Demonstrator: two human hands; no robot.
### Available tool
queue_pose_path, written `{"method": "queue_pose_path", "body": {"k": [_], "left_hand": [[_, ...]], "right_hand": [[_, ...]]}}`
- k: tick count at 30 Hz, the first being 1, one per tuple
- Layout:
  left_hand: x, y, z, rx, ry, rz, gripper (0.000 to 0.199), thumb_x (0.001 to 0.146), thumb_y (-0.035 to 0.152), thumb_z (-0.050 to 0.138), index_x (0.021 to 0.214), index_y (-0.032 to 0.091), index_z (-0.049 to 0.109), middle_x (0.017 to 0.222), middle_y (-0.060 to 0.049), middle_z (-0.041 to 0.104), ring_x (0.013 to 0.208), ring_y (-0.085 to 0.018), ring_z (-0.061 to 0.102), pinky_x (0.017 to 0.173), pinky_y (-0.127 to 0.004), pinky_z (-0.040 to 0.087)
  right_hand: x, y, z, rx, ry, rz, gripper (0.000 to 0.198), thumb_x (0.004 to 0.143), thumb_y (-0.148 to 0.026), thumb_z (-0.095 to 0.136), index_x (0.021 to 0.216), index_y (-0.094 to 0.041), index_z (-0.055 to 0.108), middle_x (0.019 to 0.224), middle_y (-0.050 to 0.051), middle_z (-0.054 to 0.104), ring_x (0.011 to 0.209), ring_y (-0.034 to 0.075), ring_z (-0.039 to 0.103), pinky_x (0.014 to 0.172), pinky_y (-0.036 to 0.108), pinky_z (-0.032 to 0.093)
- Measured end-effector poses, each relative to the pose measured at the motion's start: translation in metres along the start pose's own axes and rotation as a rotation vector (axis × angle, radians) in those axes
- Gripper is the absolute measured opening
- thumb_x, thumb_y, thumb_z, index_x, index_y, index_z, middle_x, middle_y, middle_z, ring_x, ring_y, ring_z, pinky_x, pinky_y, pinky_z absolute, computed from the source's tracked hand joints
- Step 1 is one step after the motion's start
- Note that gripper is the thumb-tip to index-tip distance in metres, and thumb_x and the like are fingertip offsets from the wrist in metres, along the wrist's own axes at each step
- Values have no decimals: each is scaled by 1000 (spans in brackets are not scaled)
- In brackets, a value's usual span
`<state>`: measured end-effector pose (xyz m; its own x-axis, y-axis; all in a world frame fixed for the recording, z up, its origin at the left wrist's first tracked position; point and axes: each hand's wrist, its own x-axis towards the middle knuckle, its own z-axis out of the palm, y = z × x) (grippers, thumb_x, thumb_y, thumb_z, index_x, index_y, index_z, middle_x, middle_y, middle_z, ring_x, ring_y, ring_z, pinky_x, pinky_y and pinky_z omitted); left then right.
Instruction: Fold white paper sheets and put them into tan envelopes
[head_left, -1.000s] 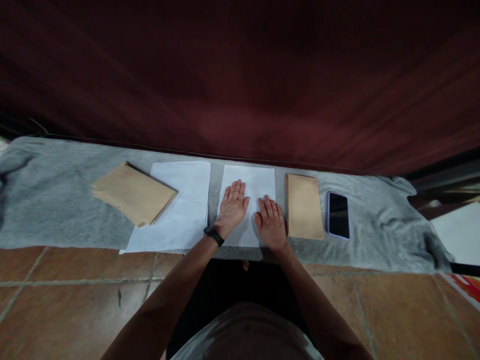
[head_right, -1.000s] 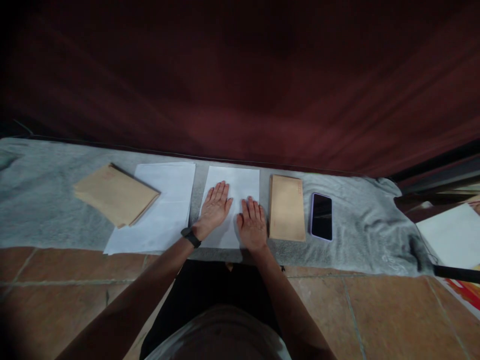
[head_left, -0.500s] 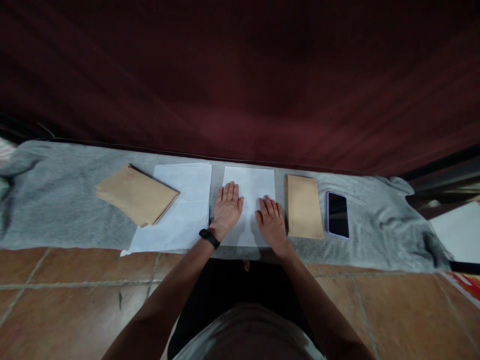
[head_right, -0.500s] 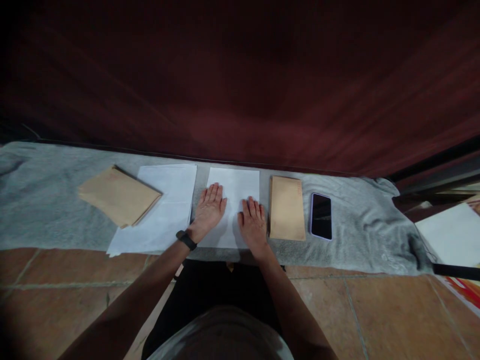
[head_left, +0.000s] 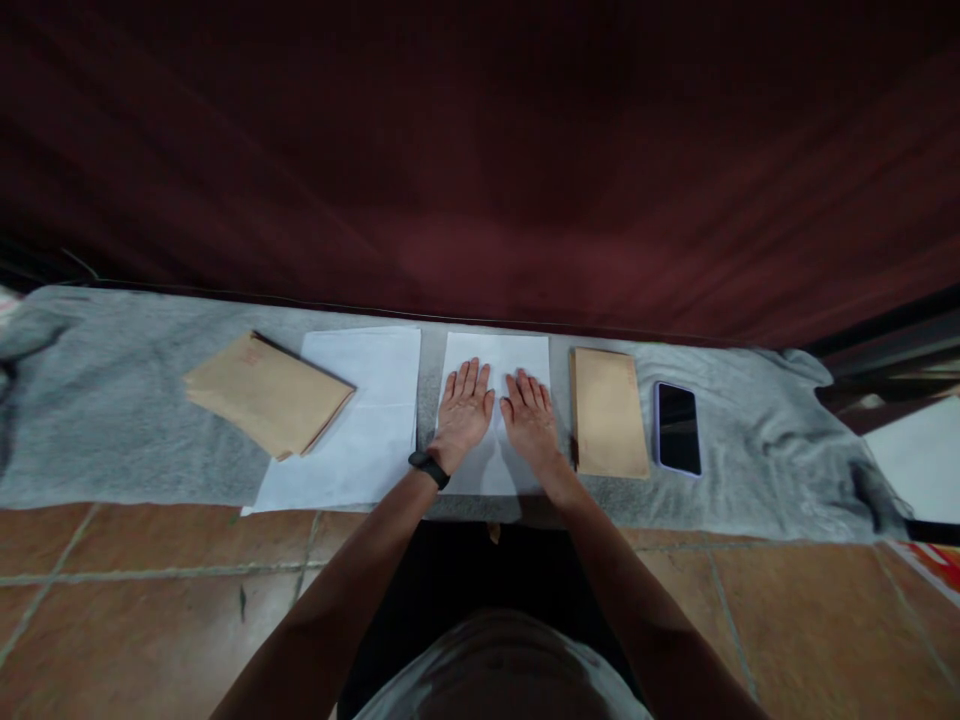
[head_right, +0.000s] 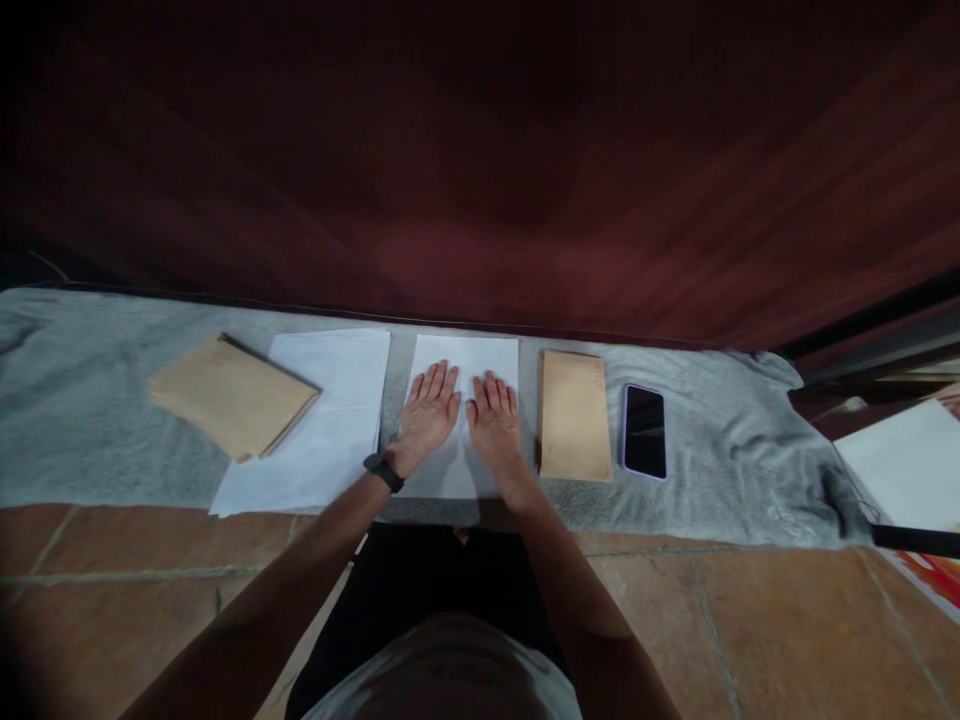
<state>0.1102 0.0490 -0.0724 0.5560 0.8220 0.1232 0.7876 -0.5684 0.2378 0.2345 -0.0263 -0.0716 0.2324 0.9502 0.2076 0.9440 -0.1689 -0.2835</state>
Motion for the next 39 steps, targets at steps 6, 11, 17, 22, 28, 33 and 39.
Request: {"method": "queue_pose_path", "body": {"k": [6, 11, 17, 22, 28, 33, 39], "left_hand": [[11, 1, -4, 0, -21, 13, 57, 104, 32, 27, 156, 13, 35, 166, -11, 26, 155, -27, 20, 127, -48, 15], [24, 0, -4, -1, -75, 24, 57, 103, 33, 30, 158, 19, 32, 167, -6, 24, 156, -28, 15, 127, -51, 14], [29, -2, -6, 22, -80, 6, 56, 104, 33, 29, 158, 20, 33, 167, -6, 27, 154, -29, 21, 125, -50, 17], [33, -3, -6, 35, -59, 6, 57, 103, 33, 30, 158, 17, 33, 167, -10, 26, 154, -32, 23, 124, -51, 21], [33, -7, -4, 51, -55, 2, 57, 104, 35, 30, 158, 21, 32, 167, -6, 27, 154, -30, 21, 125, -50, 17], [37, -7, -9, 68, -57, 3, 56, 104, 35, 28, 158, 19, 32, 166, -9, 29, 152, -30, 28, 123, -50, 22], [49, -5, -8, 52, -61, -12, 56, 104, 37, 29, 158, 21, 34, 166, -9, 27, 152, -35, 26, 120, -56, 23]], "right_hand": [[18, -1, 0, 28, -46, 40, 50, 106, -32, 32, 152, -15, 43, 163, 12, 35, 150, 27, 30, 123, 50, 21], [37, 1, 2, -2, -104, 64, 51, 106, -35, 34, 154, -18, 41, 165, 10, 30, 152, 28, 26, 124, 52, 18], [42, 4, 5, -19, -87, 57, 51, 107, -37, 34, 154, -20, 41, 164, 9, 32, 150, 28, 30, 123, 51, 19], [53, 3, 3, -25, -89, 79, 52, 106, -34, 33, 153, -16, 42, 163, 12, 34, 150, 29, 30, 122, 51, 21], [65, 10, 9, -66, -59, 67, 51, 107, -38, 35, 154, -21, 41, 164, 11, 33, 150, 30, 31, 121, 52, 21], [70, 16, 17, -82, -23, 106, 52, 106, -38, 37, 155, -20, 39, 164, 14, 32, 149, 30, 32, 120, 53, 23], [69, 17, 22, -80, 22, 122, 53, 106, -40, 38, 155, -22, 39, 165, 17, 29, 149, 33, 31, 118, 57, 23]]}}
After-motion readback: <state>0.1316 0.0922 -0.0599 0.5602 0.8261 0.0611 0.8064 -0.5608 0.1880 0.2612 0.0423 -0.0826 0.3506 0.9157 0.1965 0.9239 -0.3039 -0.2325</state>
